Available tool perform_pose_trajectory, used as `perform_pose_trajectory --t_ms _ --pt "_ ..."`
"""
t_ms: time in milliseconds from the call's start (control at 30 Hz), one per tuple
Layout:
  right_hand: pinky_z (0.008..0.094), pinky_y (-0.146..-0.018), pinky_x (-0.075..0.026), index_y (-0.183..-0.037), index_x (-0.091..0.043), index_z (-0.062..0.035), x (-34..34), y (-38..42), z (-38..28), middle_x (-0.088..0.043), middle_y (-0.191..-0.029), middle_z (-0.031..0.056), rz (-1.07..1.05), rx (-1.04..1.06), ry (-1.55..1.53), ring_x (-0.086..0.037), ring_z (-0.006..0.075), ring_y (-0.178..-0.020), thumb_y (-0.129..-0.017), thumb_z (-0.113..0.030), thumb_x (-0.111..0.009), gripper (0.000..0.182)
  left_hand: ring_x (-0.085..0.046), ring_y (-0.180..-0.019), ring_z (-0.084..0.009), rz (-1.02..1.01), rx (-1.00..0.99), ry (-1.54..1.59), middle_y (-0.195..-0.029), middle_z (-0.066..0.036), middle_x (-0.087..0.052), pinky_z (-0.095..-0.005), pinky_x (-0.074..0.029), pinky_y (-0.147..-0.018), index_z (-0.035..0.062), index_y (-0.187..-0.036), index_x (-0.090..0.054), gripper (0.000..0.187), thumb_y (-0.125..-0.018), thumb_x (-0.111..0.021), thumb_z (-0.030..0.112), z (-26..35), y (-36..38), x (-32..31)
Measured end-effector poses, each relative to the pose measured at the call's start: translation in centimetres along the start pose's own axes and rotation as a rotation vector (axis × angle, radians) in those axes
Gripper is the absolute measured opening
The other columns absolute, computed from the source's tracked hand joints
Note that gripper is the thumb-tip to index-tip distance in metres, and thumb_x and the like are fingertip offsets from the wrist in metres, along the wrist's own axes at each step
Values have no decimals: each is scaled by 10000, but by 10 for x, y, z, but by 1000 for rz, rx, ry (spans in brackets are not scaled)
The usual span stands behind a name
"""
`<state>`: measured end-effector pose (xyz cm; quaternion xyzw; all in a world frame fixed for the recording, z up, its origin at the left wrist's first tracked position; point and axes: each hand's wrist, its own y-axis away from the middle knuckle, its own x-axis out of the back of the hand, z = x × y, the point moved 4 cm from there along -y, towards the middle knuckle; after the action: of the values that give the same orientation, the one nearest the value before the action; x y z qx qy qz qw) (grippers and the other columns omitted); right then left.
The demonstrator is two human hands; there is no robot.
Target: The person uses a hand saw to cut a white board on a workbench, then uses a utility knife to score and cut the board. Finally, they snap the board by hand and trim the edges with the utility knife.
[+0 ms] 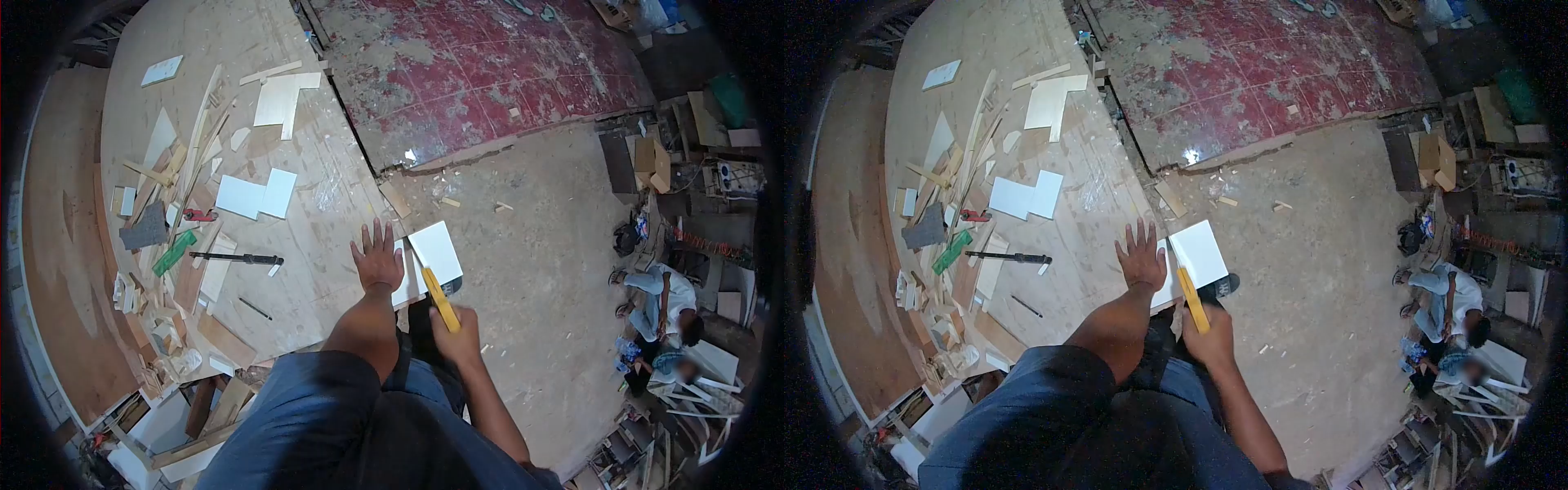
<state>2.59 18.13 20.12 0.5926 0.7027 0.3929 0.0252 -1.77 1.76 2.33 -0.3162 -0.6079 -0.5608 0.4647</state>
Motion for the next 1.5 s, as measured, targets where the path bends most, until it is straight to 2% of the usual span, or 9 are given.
perform_pose_trajectory --t_ms 133,367,400,533,600,800,1033,1233,1500 --pt "412 -607 -503 -808 -671 28 -14 -39 13 -651 -670 199 8 64 27 -664 293 -611 -891 -247 -689 289 -92 -1554 -320 44 0 9 -1701 -45 -86 -626 -107 -1197 221 -1621 -176 672 -1018 -386 431 -1 0 -1" --pt "410 -606 -511 -771 -659 34 23 38 -2 -651 -653 199 0 -13 33 -682 307 -616 -876 -203 -690 261 -104 -1551 -315 41 1 -15 -1700 -45 -90 -627 -118 -1194 222 -1614 -204 660 -1017 -389 435 1 2 -2" --pt "347 -539 -429 -706 -597 19 19 32 1 -541 -588 48 23 28 2 -502 111 -570 -899 -162 -701 284 -104 -1551 -315 47 8 -16 -1700 -45 -90 -627 -118 -1194 222 -1614 -204 660 -1017 -389 435 0 -5 -1" --pt "340 -539 -430 -707 -596 11 -20 -36 32 -549 -591 45 48 166 -30 -506 107 -570 -898 -140 -698 264 -86 -1552 -328 27 3 35 -1700 -54 -84 -631 -93 -1198 212 -1616 -192 676 -1010 -412 416 -1 1 -4" --pt "397 -563 -468 -738 -623 34 -17 -35 32 -605 -608 164 5 111 -73 -575 187 -550 -886 -201 -682 284 -95 -1552 -316 35 -2 2 -1699 -46 -84 -629 -109 -1197 217 -1615 -200 665 -1016 -382 442 -1 3 -5" --pt "381 -544 -446 -713 -586 22 25 50 14 -565 -585 123 26 61 -22 -532 158 -550 -883 -187 -694 291 -76 -1556 -309 23 -1 2 -1699 -46 -81 -624 -93 -1203 211 -1616 -195 663 -1022 -368 449 1 3 -4" --pt "390 -559 -468 -737 -614 38 -11 -36 40 -620 -621 152 8 169 -78 -614 201 -575 -882 -158 -689 255 -90 -1554 -317 18 -10 -2 -1702 -59 -73 -620 -103 -1201 209 -1616 -198 666 -1020 -374 452 1 6 -5" --pt "407 -588 -488 -766 -630 34 35 49 -11 -626 -645 180 8 57 -3 -633 250 -591 -883 -177 -674 245 -92 -1554 -324 6 -21 -9 -1700 -67 -84 -626 -101 -1201 202 -1614 -203 671 -1017 -387 447 3 14 -11" --pt "446 -667 -531 -844 -677 51 -18 -45 14 -675 -731 243 32 44 49 -704 370 -706 -846 -218 -664 269 -99 -1551 -339 50 -19 -16 -1695 -80 -102 -632 -112 -1197 194 -1607 -224 667 -1012 -402 438 6 6 -1"
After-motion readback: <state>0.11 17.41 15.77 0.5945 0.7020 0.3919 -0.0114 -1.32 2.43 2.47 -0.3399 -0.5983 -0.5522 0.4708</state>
